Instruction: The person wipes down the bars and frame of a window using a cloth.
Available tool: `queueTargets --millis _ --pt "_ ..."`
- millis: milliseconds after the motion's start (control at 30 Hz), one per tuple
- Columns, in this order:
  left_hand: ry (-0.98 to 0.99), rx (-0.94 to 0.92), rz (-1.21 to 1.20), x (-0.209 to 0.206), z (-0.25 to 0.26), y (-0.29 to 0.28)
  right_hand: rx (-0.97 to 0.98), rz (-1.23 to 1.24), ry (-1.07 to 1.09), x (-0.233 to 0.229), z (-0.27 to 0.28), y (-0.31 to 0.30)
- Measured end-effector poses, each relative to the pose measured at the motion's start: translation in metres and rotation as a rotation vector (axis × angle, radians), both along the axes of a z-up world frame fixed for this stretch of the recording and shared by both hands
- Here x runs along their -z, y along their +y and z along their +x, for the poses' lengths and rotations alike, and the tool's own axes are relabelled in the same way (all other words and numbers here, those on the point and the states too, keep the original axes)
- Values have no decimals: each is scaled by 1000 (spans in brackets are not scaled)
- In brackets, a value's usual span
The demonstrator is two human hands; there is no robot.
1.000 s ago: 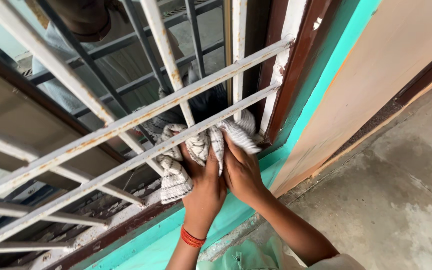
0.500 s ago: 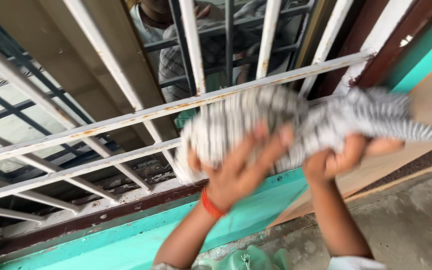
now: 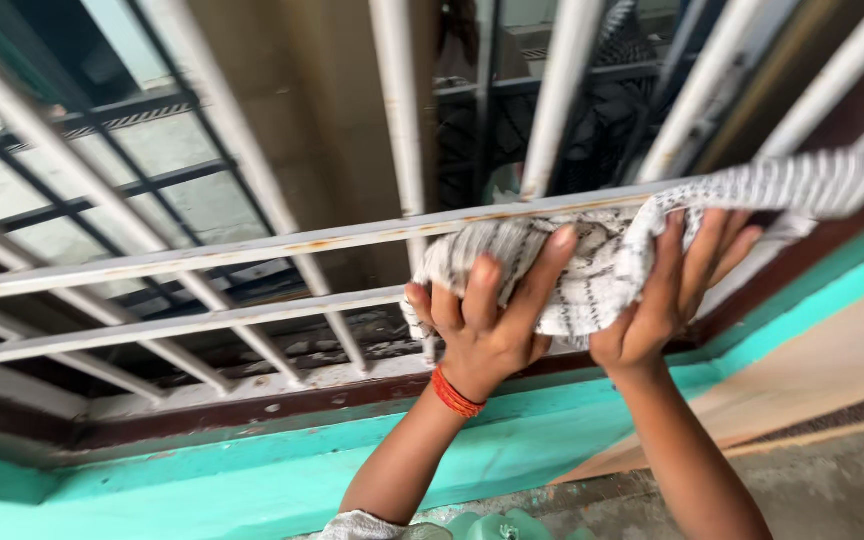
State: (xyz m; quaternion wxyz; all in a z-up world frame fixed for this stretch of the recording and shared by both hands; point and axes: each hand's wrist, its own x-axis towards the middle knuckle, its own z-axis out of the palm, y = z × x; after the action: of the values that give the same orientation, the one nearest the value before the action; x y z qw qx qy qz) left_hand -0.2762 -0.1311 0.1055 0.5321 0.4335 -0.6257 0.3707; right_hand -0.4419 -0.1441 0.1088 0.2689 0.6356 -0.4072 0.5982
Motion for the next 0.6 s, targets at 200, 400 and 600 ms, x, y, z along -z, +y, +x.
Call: queueTargets --millis 200,400,600 --pt "170 -9 -3 6 49 11 -108 25 133 3 58 7" --pt "130 -150 51 -13 124 31 -145 73 201 -11 133 26" --pt "224 -200 89 -22 201 49 -286 29 300 -32 217 43"
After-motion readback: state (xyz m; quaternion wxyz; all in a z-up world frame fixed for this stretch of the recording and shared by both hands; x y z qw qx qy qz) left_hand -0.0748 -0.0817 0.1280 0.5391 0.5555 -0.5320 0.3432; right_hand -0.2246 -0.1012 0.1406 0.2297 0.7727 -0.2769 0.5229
